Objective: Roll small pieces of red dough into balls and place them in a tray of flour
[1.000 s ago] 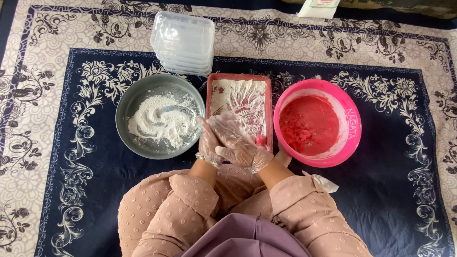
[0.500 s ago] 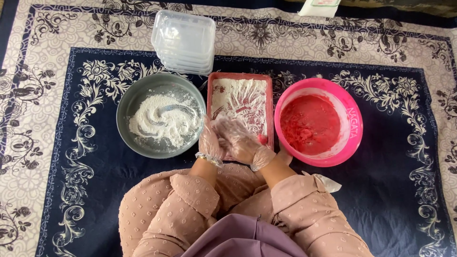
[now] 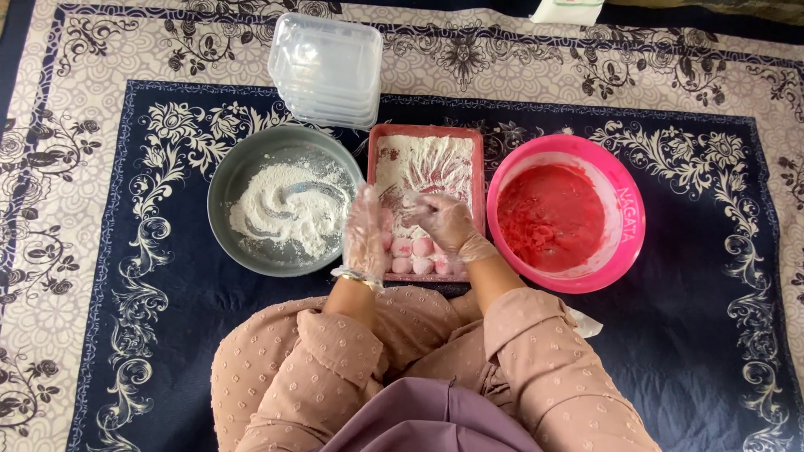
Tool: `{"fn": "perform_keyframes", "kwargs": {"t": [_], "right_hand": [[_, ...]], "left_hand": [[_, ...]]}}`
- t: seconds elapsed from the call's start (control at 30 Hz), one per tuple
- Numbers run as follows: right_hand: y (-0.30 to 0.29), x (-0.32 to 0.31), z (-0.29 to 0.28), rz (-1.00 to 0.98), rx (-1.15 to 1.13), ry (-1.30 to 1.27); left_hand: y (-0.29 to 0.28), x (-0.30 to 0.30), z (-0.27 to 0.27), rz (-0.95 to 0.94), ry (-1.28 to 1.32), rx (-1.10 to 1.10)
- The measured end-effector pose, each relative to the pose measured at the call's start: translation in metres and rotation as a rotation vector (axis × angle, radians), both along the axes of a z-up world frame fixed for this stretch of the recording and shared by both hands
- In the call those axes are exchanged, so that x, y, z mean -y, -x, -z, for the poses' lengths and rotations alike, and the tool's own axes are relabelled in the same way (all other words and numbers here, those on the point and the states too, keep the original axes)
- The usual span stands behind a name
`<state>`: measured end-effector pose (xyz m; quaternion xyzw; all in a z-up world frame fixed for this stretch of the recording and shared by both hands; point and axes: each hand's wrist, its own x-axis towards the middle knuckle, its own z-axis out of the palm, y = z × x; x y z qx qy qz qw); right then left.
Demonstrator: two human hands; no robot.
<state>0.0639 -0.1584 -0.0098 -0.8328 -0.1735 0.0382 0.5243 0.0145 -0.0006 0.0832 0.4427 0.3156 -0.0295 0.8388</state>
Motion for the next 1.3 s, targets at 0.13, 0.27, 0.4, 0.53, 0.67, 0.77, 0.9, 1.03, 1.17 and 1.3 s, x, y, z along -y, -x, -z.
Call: {"fn": "perform_keyframes", "kwargs": {"t": [0.13, 0.27, 0.4, 0.53, 0.67, 0.77, 0.9, 1.03, 1.17, 1.3], "right_hand": [[0.003, -0.010, 0.036, 0.123, -0.281, 0.364], [0.007, -0.018, 0.057, -0.111, -0.222, 0.273], [0.010, -0.034, 0.057, -0.053, -0.235, 0.130], [0.009, -0.044, 0.026, 0.269, -0.965, -0.336], [0.008, -0.024, 0.047, -0.086, -0.201, 0.382], [0.011, -0.031, 0.009, -0.095, -0.164, 0.289], [-0.009, -0.023, 0.017, -0.017, -0.346, 0.263], [-0.003, -0.028, 0.007, -0.139, -0.279, 0.490], [-0.008, -0.018, 0.052, -0.282, -0.051, 0.784], [-0.006, -0.024, -0.031, -0.237, -0.208, 0.778]], "left_hand": [[0.000, -0.035, 0.068, -0.085, -0.089, 0.190], [-0.004, -0.051, 0.168, -0.108, 0.357, 0.600], [-0.006, -0.051, 0.158, -0.160, 0.397, 0.593], [-0.005, -0.053, 0.160, -0.173, 0.299, 0.485], [0.001, -0.054, 0.136, -0.133, 0.409, 0.527], [-0.002, -0.061, 0.158, -0.077, 0.316, 0.552], [0.000, -0.060, 0.144, -0.176, 0.407, 0.515], [0.000, -0.052, 0.133, -0.198, 0.288, 0.501], [0.002, -0.048, 0.122, -0.226, 0.306, 0.487], [0.003, -0.044, 0.083, -0.259, 0.252, 0.351]]}}
